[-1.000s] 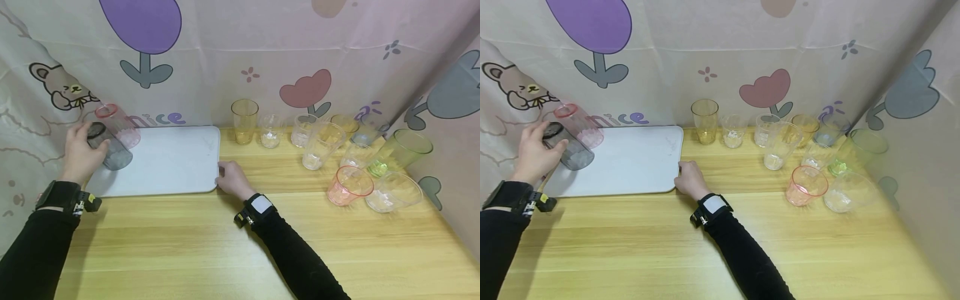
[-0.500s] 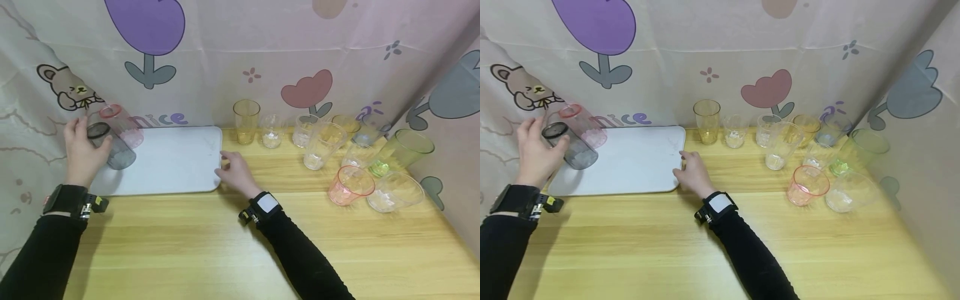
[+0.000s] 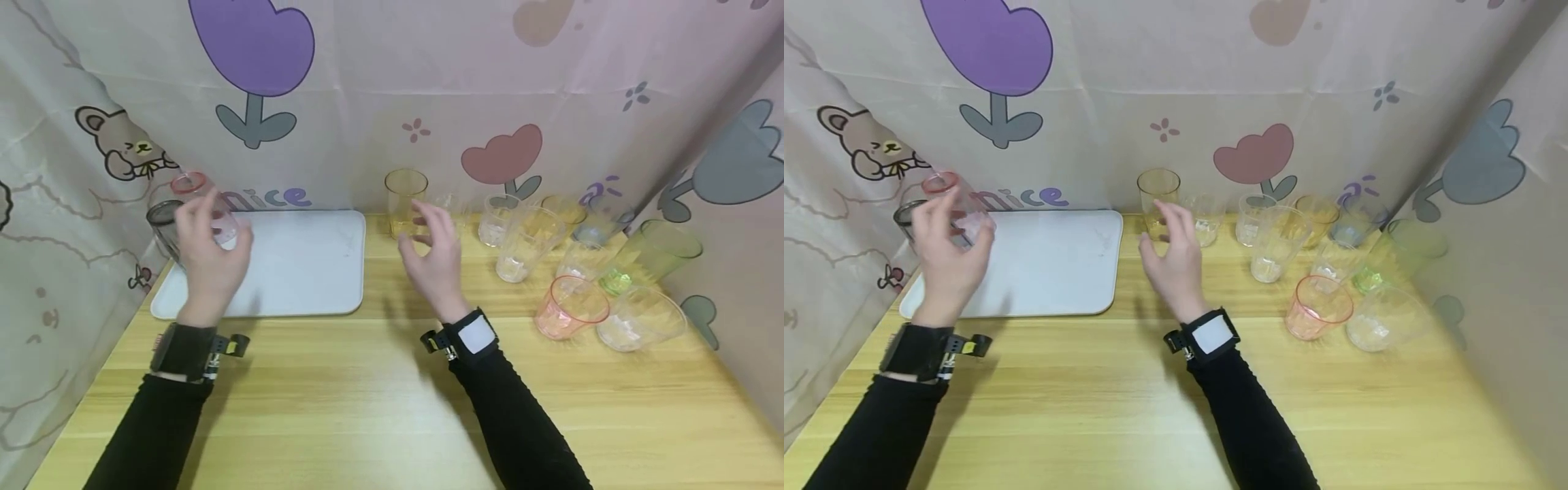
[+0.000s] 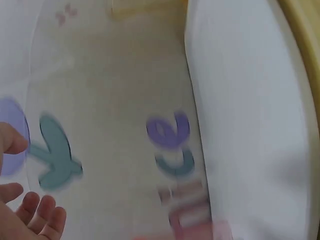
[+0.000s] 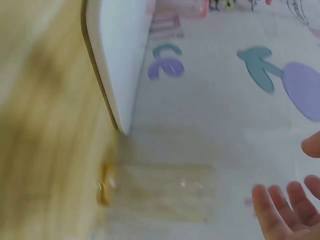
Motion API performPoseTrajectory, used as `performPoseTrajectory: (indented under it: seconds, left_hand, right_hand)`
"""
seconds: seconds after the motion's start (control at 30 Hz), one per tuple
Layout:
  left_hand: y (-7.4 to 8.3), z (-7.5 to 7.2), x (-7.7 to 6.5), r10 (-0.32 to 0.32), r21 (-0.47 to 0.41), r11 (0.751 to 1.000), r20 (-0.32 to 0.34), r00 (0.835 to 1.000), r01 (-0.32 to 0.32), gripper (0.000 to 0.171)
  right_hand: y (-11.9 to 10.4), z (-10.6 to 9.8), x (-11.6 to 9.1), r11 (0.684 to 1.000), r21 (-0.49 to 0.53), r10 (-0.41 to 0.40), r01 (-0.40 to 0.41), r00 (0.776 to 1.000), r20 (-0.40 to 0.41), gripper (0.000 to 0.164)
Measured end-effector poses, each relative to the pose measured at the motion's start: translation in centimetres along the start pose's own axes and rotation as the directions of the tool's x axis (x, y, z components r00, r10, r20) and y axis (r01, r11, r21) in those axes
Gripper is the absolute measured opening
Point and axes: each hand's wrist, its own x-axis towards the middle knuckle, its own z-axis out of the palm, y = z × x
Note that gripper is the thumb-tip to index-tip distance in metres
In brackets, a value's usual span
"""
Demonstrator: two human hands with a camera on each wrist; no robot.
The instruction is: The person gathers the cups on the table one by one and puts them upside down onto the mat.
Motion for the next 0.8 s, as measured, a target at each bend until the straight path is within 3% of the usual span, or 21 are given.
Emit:
performPoseTrajectory:
  seconds: [0.13,0.3,0.4,0.53,0.67,0.8]
  left_hand:
    - [1.8,2.1,-1.2,0.04,-0.096,0.995,0.1,0.994,-0.03,0.059]
    - [3.6,4.7,-2.5,0.079,-0.159,0.986,0.18,0.98,-0.05,0.055]
    - [4.5,6.2,-3.4,0.097,-0.179,0.982,0.235,0.967,-0.055,0.054]
    - [5.4,7.6,-4.5,0.114,-0.189,0.98,0.313,0.943,-0.056,0.054]
    - [5.9,8.5,-5.6,0.099,-0.146,0.988,0.43,0.897,-0.039,0.055]
    - [6.3,9.1,-6.4,0.043,-0.058,0.998,0.564,0.825,-0.012,0.057]
  right_hand:
    - [0.0,-2.1,0.5,0.997,-0.058,-0.054,0.046,0.99,-0.132,0.051]
    - [0.4,-4.3,0.9,0.991,-0.122,-0.081,0.048,0.954,-0.289,0.058]
    - [1.1,-5.3,0.8,0.986,-0.165,-0.085,0.026,0.93,-0.357,0.066]
    - [2.0,-6.4,0.6,0.973,-0.224,-0.042,-0.061,0.902,-0.43,0.08]
    - [3.0,-7.3,0.5,0.957,-0.221,0.058,-0.19,0.867,-0.496,0.098]
    - [3.9,-8.3,0.5,0.935,-0.139,0.204,-0.325,0.818,-0.538,0.117]
